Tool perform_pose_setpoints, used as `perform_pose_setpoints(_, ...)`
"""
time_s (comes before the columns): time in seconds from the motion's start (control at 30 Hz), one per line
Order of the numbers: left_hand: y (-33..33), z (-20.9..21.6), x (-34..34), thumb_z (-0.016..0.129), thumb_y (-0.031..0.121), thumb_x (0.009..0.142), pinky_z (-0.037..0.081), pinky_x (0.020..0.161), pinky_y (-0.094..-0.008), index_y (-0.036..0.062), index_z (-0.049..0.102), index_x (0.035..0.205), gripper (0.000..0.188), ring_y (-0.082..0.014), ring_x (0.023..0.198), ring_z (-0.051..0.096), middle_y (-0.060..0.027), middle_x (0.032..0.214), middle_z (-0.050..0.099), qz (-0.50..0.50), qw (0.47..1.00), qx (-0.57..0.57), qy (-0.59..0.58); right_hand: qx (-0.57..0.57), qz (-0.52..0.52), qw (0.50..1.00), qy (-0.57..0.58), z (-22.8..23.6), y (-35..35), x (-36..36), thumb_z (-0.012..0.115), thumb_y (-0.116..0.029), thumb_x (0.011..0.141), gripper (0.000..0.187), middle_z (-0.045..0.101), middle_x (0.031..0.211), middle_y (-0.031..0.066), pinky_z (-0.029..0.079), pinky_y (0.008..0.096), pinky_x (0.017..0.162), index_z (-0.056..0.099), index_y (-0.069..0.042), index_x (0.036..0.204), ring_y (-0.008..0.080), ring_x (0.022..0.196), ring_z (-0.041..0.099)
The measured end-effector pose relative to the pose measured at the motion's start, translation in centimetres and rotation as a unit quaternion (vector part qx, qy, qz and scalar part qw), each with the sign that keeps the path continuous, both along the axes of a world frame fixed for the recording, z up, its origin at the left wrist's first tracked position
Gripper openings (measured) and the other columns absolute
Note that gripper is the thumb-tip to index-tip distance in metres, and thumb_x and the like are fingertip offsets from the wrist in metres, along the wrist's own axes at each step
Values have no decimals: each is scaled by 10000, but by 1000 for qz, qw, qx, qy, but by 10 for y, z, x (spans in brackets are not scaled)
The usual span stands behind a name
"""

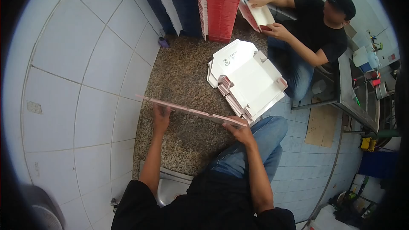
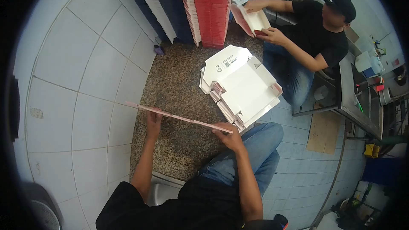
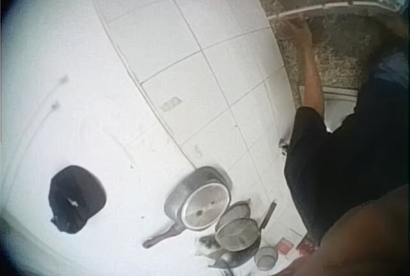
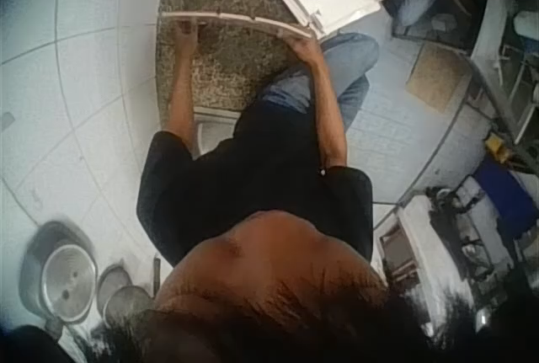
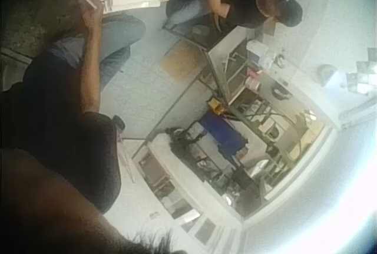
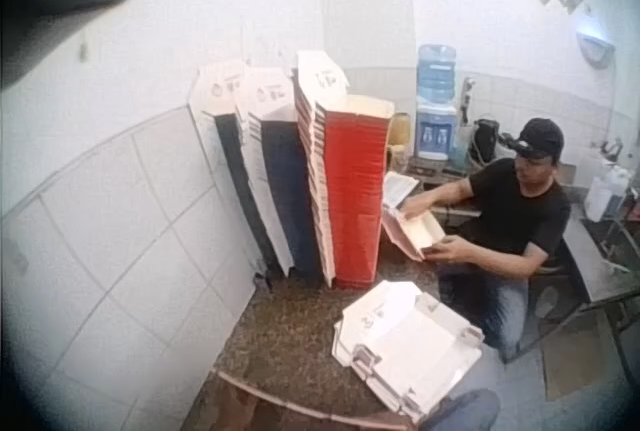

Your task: Assembling and stacking cardboard takeout boxes in a kitchen prep area.

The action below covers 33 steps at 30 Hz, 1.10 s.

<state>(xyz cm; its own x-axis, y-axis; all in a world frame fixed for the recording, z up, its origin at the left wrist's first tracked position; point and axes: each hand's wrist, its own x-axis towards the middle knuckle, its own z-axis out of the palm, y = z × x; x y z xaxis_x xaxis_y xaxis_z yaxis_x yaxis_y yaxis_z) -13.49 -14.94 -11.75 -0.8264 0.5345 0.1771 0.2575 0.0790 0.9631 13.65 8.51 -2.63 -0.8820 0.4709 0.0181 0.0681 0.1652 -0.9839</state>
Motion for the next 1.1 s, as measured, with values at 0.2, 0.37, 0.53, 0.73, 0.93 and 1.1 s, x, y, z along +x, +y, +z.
perform_pose_setpoints(0.2,32,61,16,652,358,906,476,848,-371,-9,553,1199,481,-241,982,609,-156,1117,631,26,989,-144,9,0,-91,995,-26,8,0,26,745,-161,815,279,705,929,129,517,321,741,674,6,1027,189,830,664)
perform_pose_setpoints(0.37,52,139,34,713,271,840,522,716,-323,-33,615,1144,441,-183,799,665,-158,1057,668,-133,947,-212,-200,-135,-140,979,-67,69,12,87,773,-122,769,366,696,960,131,523,290,759,637,60,1056,158,865,648)
perform_pose_setpoints(0.53,72,146,51,664,40,778,504,912,-385,-101,475,1265,542,-285,1040,625,-210,1171,599,-352,819,-131,-433,-173,-187,967,-30,103,3,170,769,-79,735,499,662,1047,138,507,319,827,559,70,1162,196,935,630)
perform_pose_setpoints(0.73,139,161,124,701,84,776,450,974,-417,-76,394,1341,662,-305,1165,540,-222,1247,537,-444,769,-146,-436,-178,-316,931,-48,115,-30,236,744,-87,743,509,641,1092,153,493,344,856,544,67,1185,223,976,622)
perform_pose_setpoints(0.93,149,162,173,725,187,814,466,938,-377,-60,430,1322,637,-263,1117,562,-199,1207,569,-486,778,-185,-353,-323,-416,850,-16,103,-76,290,713,-132,806,479,633,1137,151,493,339,855,547,54,1215,224,995,619)
perform_pose_setpoints(1.1,144,156,196,708,210,841,468,932,-371,-60,430,1319,615,-258,1105,567,-190,1203,573,-487,759,-216,-375,-348,-441,827,-35,82,-104,315,721,-135,801,501,631,1149,161,500,341,856,539,53,1228,238,991,626)
